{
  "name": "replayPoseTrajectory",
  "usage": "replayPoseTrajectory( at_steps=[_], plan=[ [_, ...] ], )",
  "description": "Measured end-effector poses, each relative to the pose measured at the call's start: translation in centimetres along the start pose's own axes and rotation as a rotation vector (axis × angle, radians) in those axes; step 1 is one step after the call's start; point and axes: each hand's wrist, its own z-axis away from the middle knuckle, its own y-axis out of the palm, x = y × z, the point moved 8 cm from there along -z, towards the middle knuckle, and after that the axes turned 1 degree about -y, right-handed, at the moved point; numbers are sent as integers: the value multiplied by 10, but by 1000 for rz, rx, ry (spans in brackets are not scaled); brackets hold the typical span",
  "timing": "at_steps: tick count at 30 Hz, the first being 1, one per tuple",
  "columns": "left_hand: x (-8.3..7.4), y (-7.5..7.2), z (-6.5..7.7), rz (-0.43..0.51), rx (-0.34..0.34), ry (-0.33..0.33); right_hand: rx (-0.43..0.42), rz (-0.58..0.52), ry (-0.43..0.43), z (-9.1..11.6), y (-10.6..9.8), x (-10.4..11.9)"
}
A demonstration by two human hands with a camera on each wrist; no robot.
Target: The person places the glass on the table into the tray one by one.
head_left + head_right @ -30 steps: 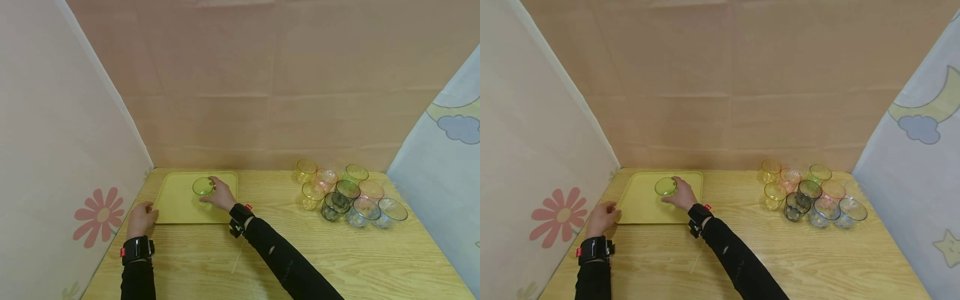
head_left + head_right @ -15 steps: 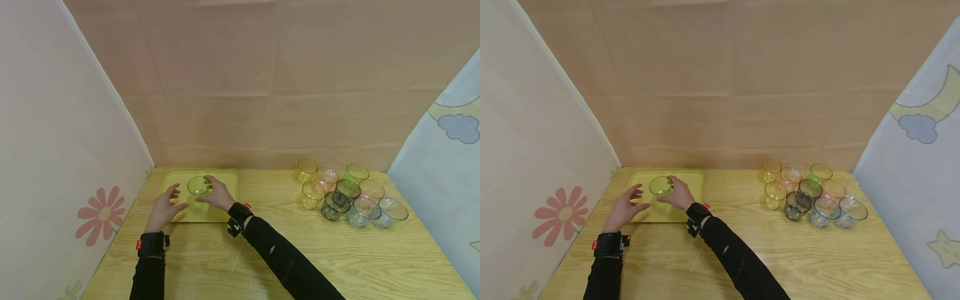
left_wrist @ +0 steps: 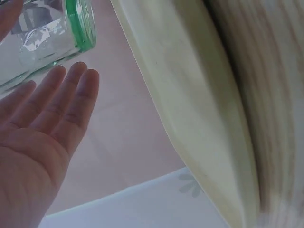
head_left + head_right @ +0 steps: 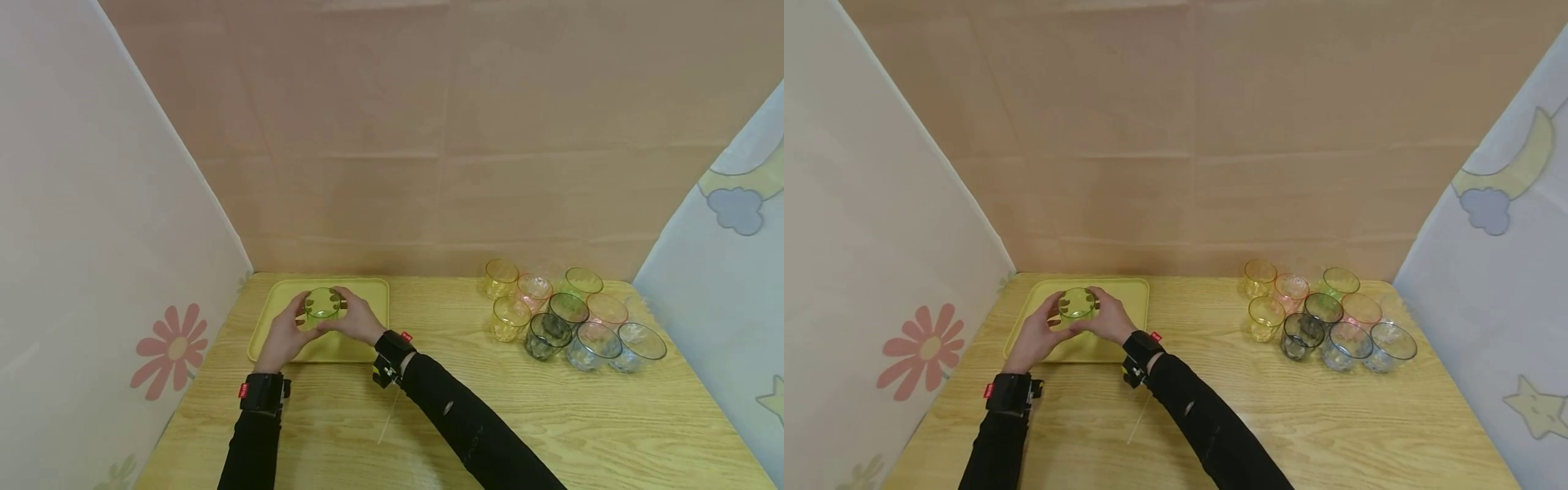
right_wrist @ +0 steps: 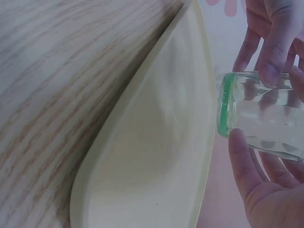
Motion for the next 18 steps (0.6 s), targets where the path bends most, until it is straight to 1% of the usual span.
replayPoseTrajectory(
  at_steps=[5, 10, 14, 18],
  plan=[
    [-3, 3, -4, 37, 11, 0, 5, -25, -2, 3, -3, 4],
    [-3, 5, -7, 72, 19, -1, 20, -46, -8, 4, -7, 1],
    [-2, 4, -11, 98, 19, -7, 31, -84, -21, 5, -13, -8],
    [5, 0, -17, 135, -10, -24, -19, -77, -18, 8, -26, -25]
  ],
)
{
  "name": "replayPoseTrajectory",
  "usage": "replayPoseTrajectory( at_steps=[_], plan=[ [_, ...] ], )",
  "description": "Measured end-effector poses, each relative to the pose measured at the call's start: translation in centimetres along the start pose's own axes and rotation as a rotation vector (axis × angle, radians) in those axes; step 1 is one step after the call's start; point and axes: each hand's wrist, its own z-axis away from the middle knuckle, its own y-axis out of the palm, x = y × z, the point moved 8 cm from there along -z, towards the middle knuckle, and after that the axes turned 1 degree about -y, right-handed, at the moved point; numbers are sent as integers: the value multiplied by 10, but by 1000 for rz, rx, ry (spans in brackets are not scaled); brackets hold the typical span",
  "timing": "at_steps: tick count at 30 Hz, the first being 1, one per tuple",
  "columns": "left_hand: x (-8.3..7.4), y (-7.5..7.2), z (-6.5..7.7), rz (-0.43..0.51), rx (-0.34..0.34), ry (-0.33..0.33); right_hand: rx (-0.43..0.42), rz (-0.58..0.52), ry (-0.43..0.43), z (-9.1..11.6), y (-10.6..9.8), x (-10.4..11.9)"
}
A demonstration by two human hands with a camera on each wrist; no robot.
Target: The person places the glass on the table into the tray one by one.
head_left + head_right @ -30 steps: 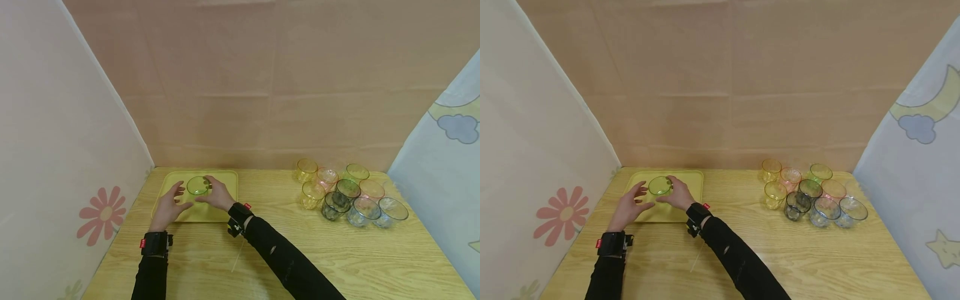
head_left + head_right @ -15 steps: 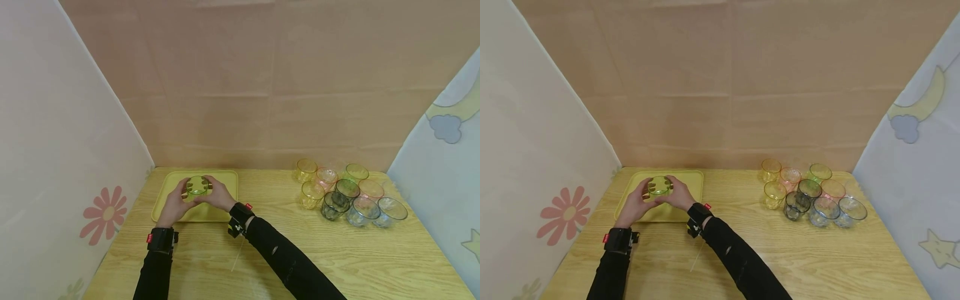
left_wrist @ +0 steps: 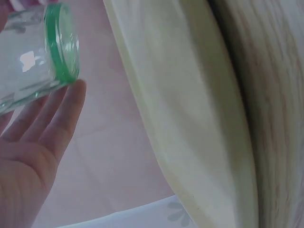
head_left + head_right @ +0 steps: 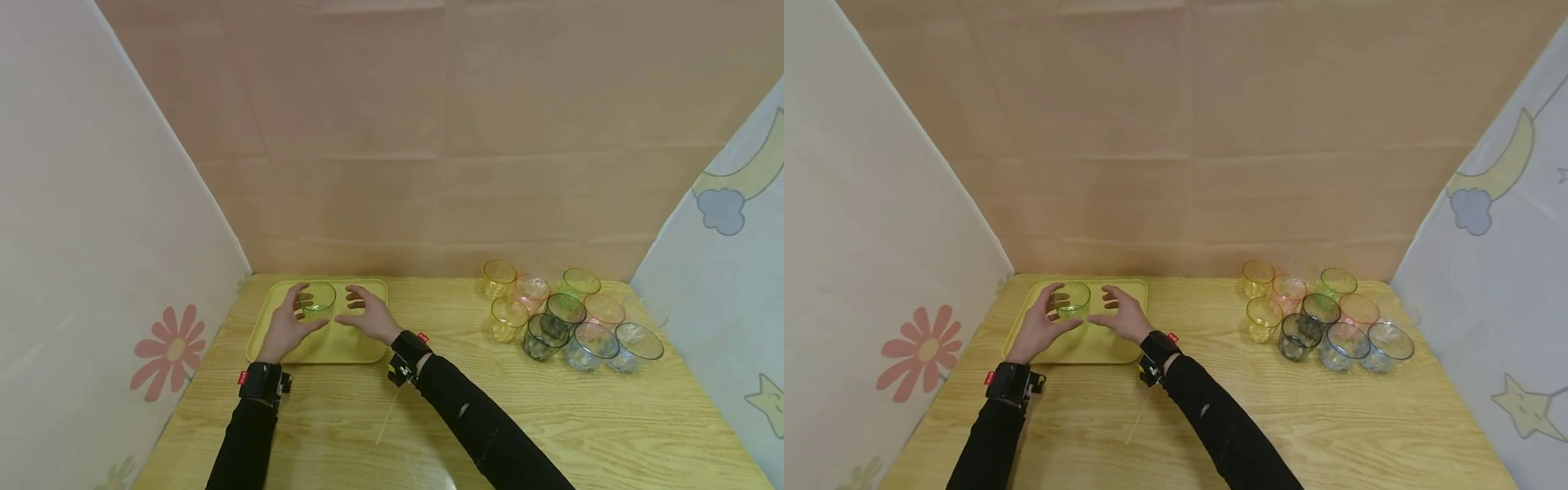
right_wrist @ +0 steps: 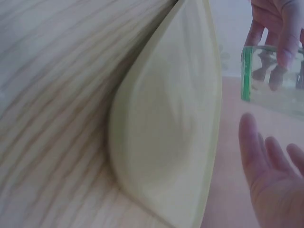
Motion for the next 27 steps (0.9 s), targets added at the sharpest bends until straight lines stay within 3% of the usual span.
replayPoseTrajectory(
  at_steps=[8, 12, 20, 27],
  plan=[
    [17, -16, -17, 2, -50, -29, -205, 150, 118, 16, -38, -28],
    [25, -25, -21, 10, -71, -70, -255, 252, 190, 24, -47, -39],
    [54, -40, -31, -31, -77, -127, -179, 374, 255, 37, -45, -43],
    [65, -56, -38, -65, -96, -171, -113, 470, 259, 44, -38, -45]
  ],
)
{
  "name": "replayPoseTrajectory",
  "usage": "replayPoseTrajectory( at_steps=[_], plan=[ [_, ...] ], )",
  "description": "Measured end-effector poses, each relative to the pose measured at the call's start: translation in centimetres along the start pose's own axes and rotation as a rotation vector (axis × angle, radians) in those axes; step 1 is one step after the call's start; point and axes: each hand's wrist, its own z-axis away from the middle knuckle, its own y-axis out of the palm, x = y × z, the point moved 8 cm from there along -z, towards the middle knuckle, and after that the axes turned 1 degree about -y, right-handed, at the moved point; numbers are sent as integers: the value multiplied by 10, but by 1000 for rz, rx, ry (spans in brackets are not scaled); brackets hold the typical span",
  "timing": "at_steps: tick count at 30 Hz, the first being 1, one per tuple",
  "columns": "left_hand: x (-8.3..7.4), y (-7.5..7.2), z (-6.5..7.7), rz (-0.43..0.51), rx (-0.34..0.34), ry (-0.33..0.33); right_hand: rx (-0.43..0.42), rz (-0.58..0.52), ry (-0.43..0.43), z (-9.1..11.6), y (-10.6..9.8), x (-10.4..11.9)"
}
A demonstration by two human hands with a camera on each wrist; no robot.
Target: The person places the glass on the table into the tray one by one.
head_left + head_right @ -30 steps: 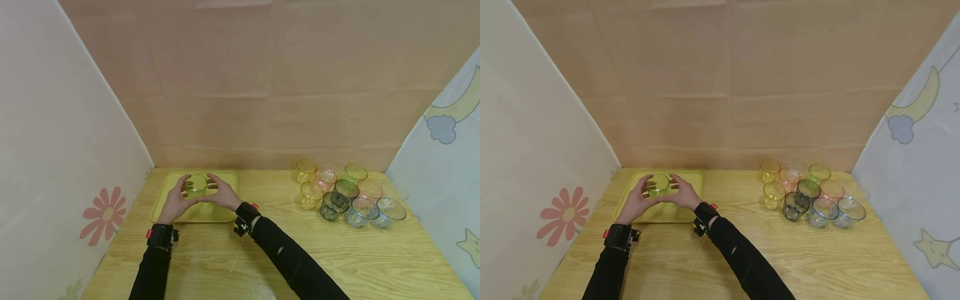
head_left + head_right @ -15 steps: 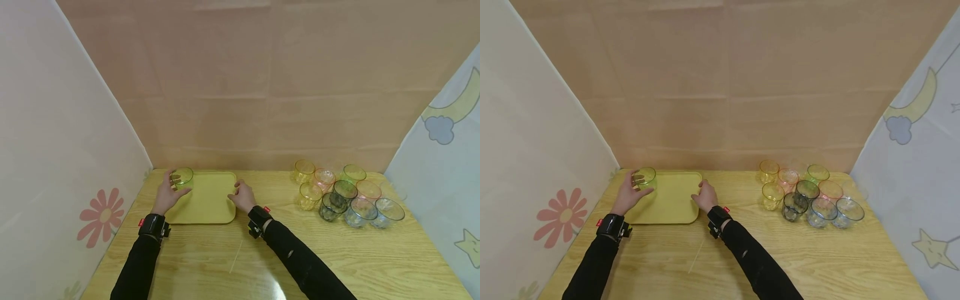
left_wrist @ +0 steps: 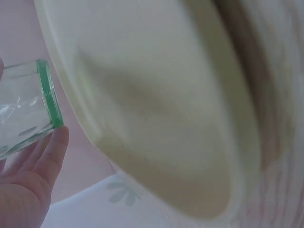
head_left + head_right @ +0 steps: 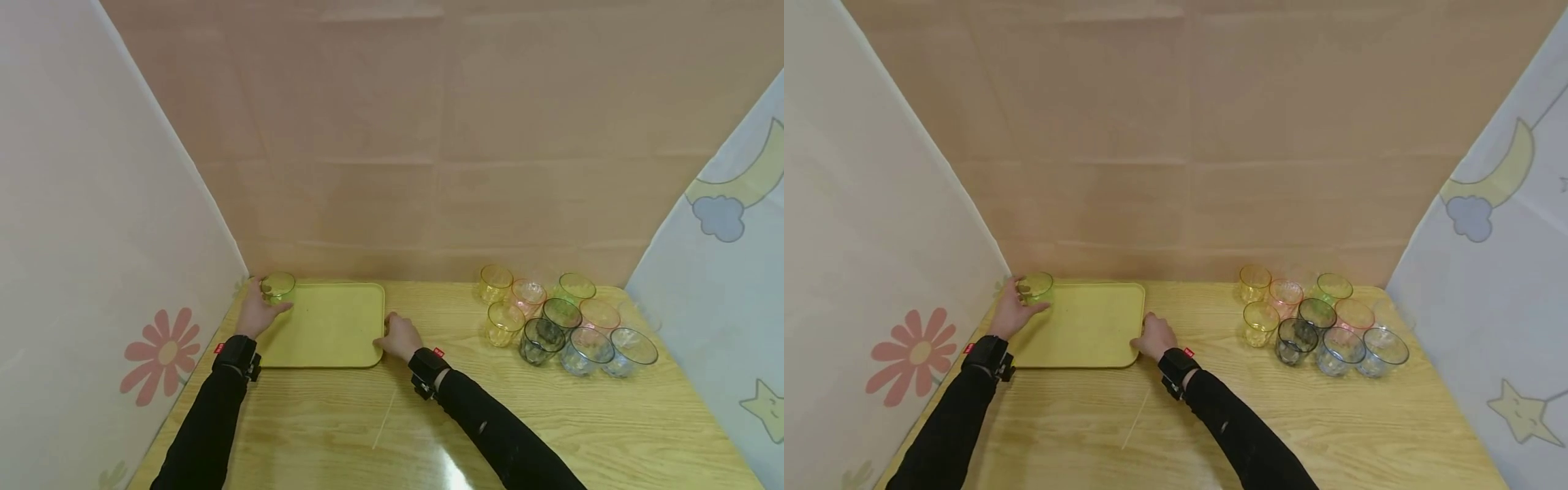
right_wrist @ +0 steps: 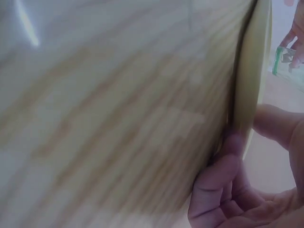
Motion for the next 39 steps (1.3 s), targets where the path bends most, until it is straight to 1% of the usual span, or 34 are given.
replayPoseTrajectory(
  at_steps=[5, 8, 14, 19, 23, 29, 33, 39],
  plan=[
    [9, -7, -8, -12, -46, -46, -3, 12, -27, 1, 1, 0],
    [15, -7, -13, -35, -42, -86, 9, 2, -34, 2, 1, 0],
    [18, -2, -23, -51, -26, -116, 18, -15, -28, 3, 3, -1],
    [21, 1, -25, -56, -11, -135, 28, -25, -23, 3, 6, -2],
    [21, 0, -26, -58, -15, -139, 17, -19, -34, 2, 6, -3],
    [20, -1, -27, -98, -21, -166, 13, 13, -44, 0, 7, -3],
    [17, 0, -28, -108, -24, -174, 4, 15, -53, 1, 6, -2],
    [19, 0, -31, -129, -22, -177, 6, 19, -38, 1, 6, -1]
  ],
)
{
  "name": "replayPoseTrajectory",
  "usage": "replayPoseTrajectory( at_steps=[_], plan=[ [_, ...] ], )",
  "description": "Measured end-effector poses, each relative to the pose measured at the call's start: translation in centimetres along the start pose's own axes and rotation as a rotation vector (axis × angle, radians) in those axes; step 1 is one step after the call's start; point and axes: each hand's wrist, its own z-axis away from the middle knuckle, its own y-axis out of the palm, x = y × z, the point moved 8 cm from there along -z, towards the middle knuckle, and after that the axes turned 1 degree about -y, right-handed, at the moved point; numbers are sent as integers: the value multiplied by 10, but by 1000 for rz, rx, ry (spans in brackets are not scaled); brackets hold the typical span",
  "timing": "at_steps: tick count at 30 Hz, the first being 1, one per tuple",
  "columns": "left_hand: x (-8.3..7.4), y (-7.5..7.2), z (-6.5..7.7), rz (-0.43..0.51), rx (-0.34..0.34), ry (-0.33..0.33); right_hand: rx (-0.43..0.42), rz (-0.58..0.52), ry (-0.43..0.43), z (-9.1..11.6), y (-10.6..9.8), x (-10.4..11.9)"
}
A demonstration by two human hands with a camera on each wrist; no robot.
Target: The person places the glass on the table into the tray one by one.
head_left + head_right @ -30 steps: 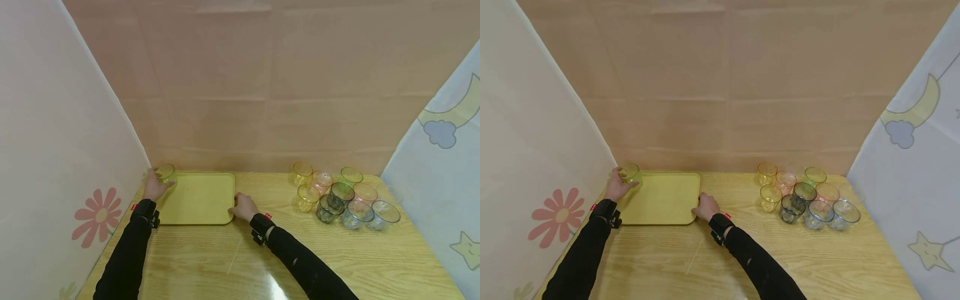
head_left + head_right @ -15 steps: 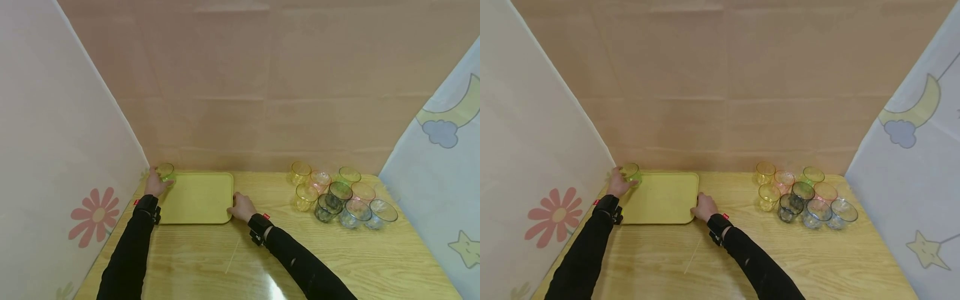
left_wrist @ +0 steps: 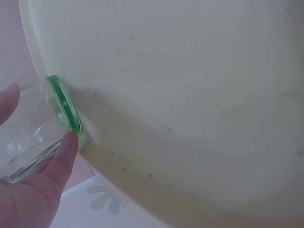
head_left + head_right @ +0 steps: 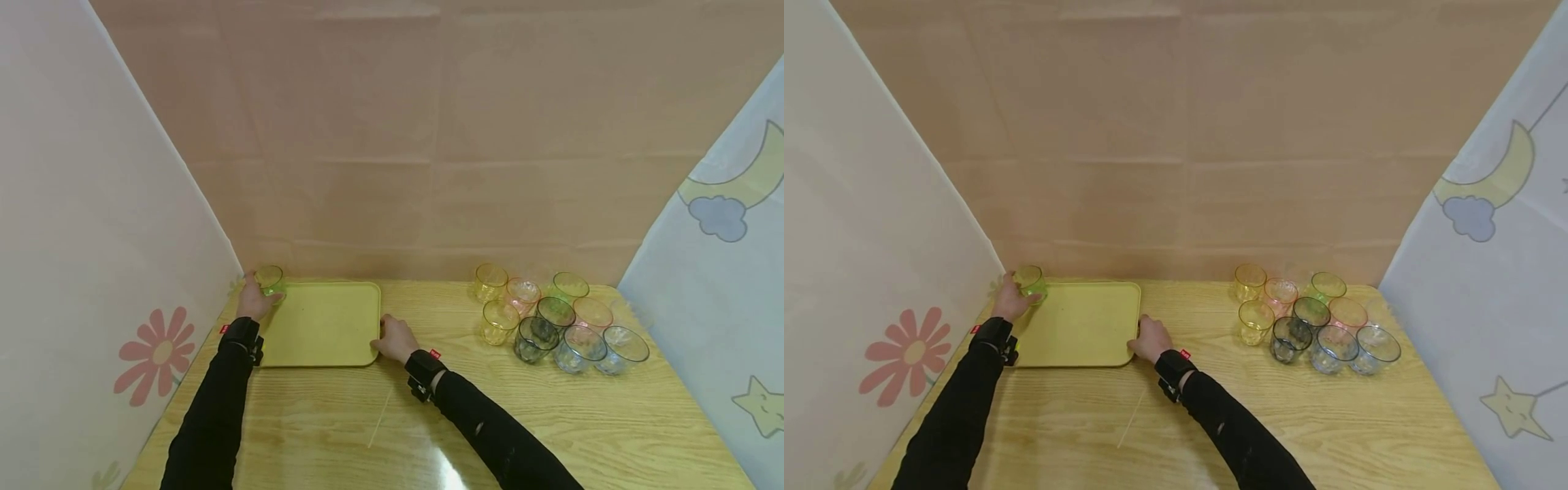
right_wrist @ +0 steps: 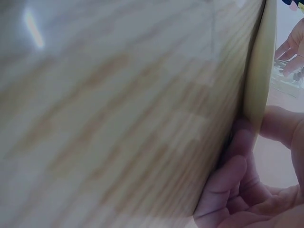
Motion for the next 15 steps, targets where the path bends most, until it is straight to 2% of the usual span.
replayPoseTrajectory(
  at_steps=[5, 15],
  plan=[
    [3, 2, -2, -6, 15, 18, 4, 11, 2, 1, 1, 1],
    [5, 3, 2, 14, 41, -15, 22, 10, 12, 3, 1, 3]
  ],
)
